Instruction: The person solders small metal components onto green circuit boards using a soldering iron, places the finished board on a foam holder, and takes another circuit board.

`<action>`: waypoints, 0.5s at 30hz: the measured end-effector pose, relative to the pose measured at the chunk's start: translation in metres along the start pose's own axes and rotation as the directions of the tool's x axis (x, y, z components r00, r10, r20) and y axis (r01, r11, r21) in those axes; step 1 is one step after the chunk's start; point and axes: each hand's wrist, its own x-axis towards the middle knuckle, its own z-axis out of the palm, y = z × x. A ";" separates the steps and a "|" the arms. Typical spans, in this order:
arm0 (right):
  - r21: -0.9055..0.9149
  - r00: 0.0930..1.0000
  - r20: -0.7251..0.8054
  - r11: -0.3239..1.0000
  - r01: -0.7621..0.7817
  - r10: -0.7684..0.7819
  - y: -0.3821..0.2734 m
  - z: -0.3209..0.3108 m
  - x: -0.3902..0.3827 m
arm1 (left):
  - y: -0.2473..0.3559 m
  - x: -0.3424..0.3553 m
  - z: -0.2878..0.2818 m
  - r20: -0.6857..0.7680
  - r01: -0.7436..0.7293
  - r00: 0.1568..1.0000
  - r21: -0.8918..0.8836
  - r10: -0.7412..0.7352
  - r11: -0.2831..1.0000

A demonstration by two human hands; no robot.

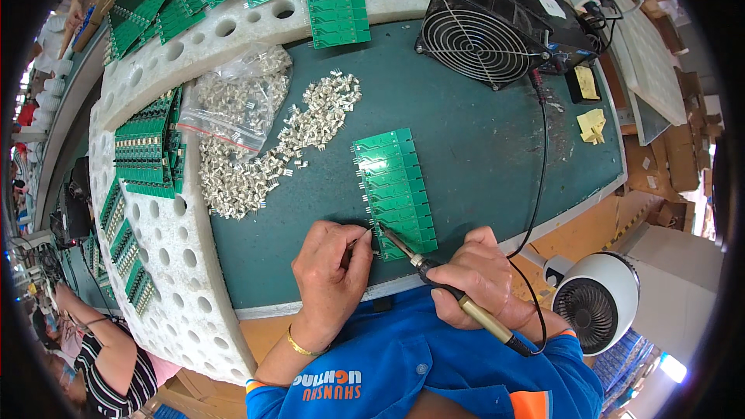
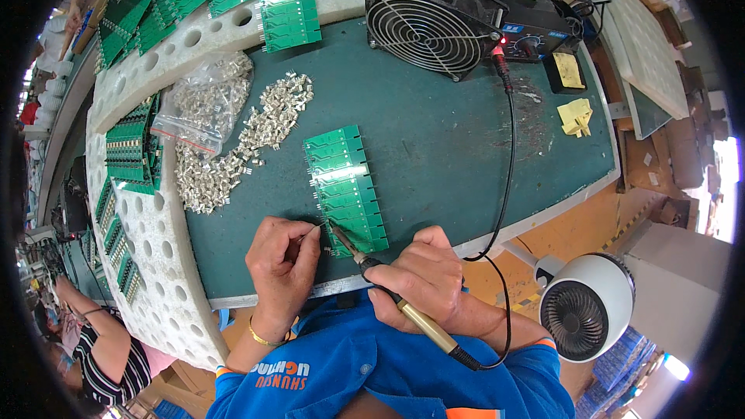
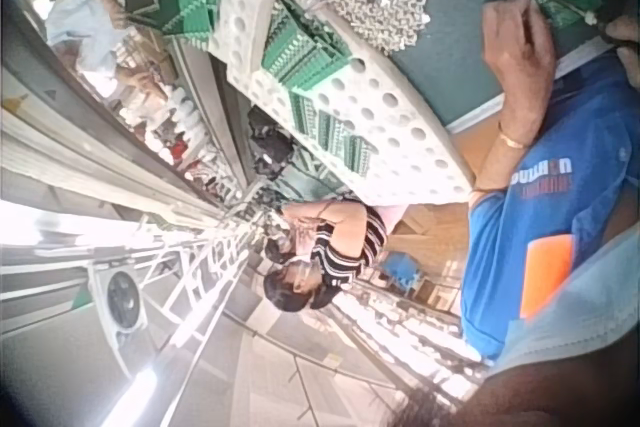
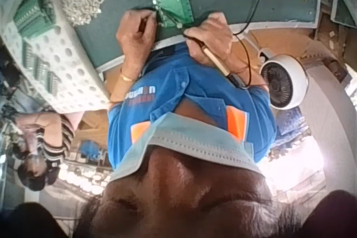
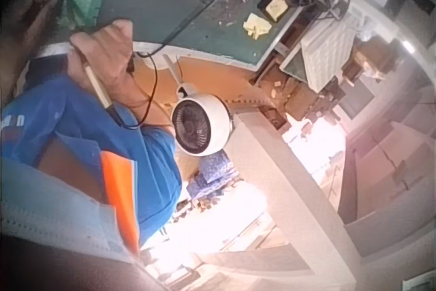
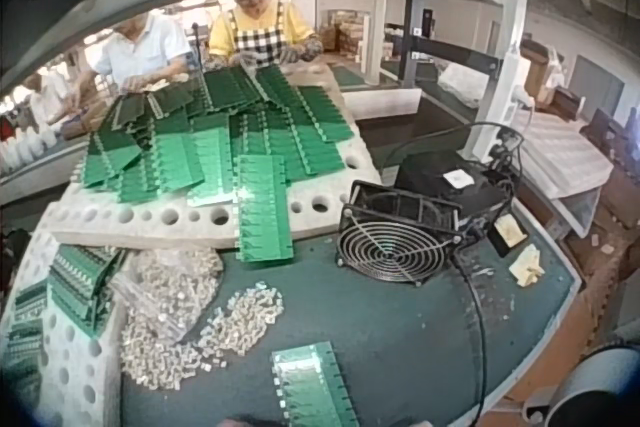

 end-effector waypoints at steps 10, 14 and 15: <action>-0.021 1.000 -0.007 1.000 0.005 -0.005 -0.001 0.001 -0.002 | 0.001 0.001 0.001 0.000 -0.030 1.000 0.027 0.030 0.999; -0.030 1.000 -0.007 1.000 0.003 -0.003 -0.002 0.002 -0.001 | -0.001 0.001 0.002 0.000 -0.050 0.999 0.036 0.050 0.998; -0.036 1.000 0.007 0.999 0.006 -0.006 -0.002 0.001 -0.001 | -0.001 0.001 0.002 -0.007 -0.055 0.998 0.037 0.056 0.998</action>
